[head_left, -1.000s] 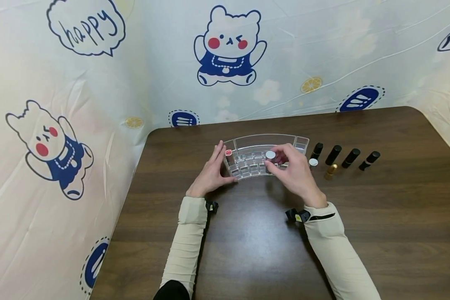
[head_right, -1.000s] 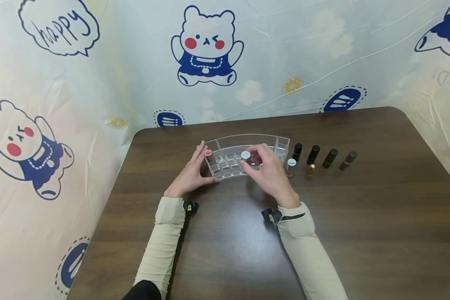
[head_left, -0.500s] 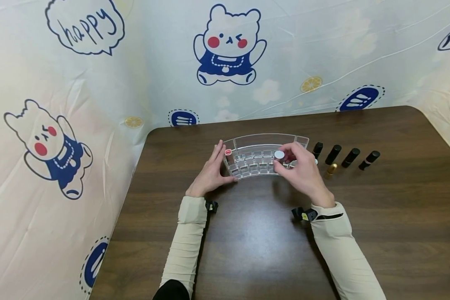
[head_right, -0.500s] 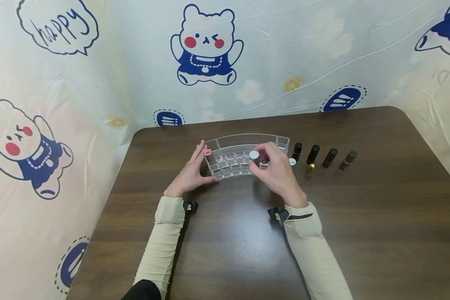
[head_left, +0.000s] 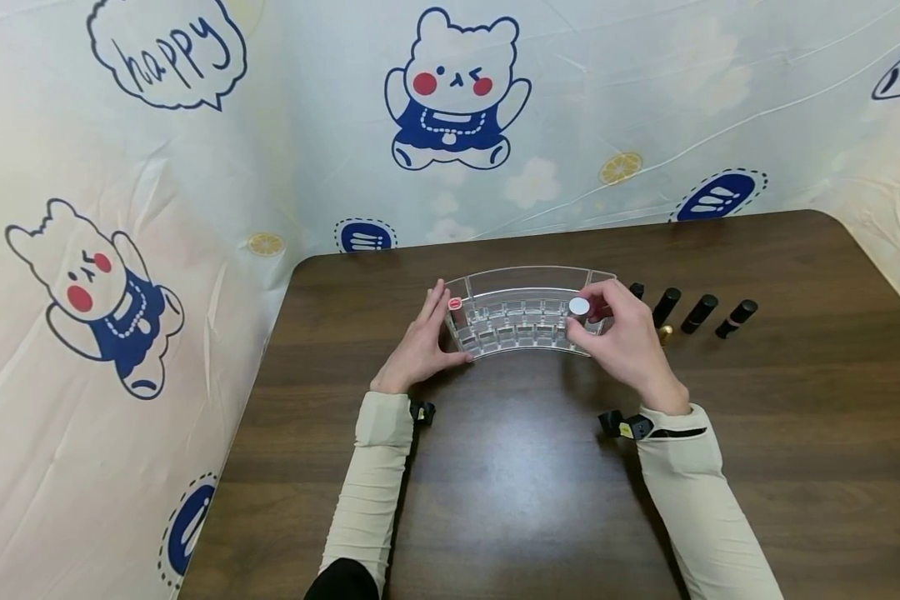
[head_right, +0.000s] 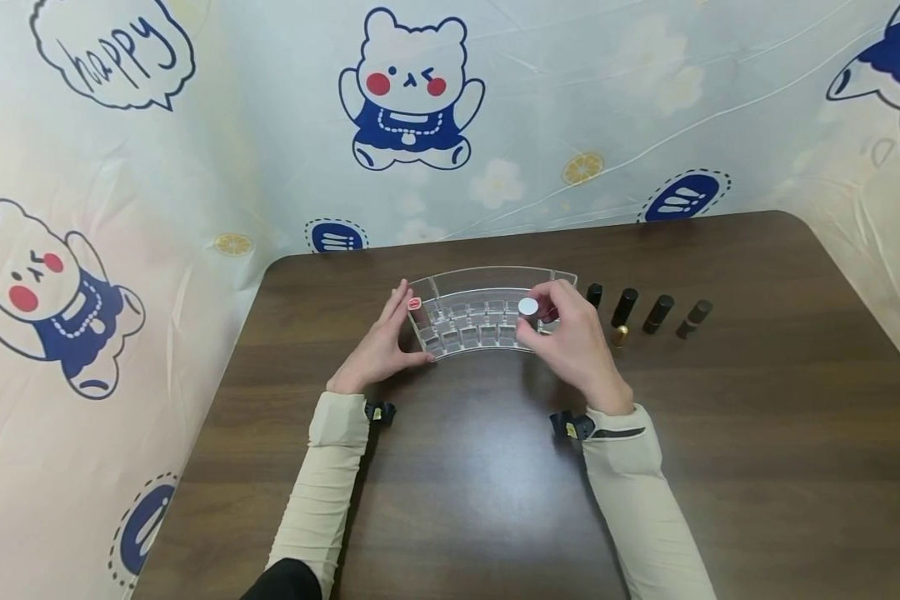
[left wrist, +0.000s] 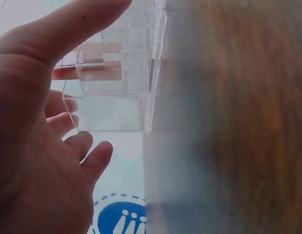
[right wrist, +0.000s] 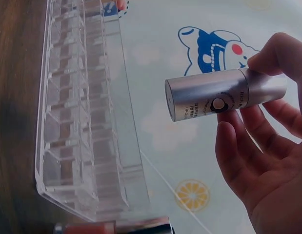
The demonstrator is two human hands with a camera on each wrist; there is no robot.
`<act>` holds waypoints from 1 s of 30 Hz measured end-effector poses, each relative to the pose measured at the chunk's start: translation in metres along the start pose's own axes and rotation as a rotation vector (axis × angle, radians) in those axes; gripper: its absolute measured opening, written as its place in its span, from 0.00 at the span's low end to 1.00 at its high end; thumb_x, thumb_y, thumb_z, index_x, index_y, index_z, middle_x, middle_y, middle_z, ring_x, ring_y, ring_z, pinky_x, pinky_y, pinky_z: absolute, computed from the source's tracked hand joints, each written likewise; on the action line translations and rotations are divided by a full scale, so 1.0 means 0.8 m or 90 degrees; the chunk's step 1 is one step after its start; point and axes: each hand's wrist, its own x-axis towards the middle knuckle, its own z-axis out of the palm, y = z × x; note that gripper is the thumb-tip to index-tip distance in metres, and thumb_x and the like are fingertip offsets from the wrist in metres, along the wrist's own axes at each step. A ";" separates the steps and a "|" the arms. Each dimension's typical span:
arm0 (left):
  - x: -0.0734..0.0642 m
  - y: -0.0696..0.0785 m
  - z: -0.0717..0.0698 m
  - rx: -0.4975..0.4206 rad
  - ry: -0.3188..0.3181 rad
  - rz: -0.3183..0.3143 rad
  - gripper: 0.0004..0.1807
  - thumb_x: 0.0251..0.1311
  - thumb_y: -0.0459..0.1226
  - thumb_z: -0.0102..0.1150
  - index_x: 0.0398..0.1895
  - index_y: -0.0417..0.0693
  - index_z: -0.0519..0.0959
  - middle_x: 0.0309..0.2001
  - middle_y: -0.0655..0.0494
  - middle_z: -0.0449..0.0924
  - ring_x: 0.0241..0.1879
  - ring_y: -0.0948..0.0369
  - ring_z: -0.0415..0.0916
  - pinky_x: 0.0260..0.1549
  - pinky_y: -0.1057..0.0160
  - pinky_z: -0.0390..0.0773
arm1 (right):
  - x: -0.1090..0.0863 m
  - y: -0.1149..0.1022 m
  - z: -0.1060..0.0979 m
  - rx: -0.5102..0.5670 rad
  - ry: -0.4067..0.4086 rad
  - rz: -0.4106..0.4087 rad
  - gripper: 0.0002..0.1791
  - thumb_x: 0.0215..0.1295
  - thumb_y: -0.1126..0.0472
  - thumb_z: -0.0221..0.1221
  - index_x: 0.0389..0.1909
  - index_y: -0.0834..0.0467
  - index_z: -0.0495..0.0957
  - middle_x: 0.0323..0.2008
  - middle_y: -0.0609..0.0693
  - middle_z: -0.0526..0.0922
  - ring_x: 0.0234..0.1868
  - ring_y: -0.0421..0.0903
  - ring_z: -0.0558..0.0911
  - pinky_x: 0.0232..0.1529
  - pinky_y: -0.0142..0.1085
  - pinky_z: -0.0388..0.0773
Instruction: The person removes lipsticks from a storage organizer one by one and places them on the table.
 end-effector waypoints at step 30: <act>0.001 -0.002 0.002 0.015 0.005 0.002 0.65 0.47 0.52 0.73 0.78 0.57 0.36 0.79 0.64 0.25 0.78 0.55 0.29 0.69 0.37 0.50 | -0.014 0.019 -0.056 -0.049 0.038 0.045 0.17 0.49 0.72 0.66 0.42 0.63 0.75 0.35 0.53 0.78 0.33 0.43 0.75 0.36 0.18 0.69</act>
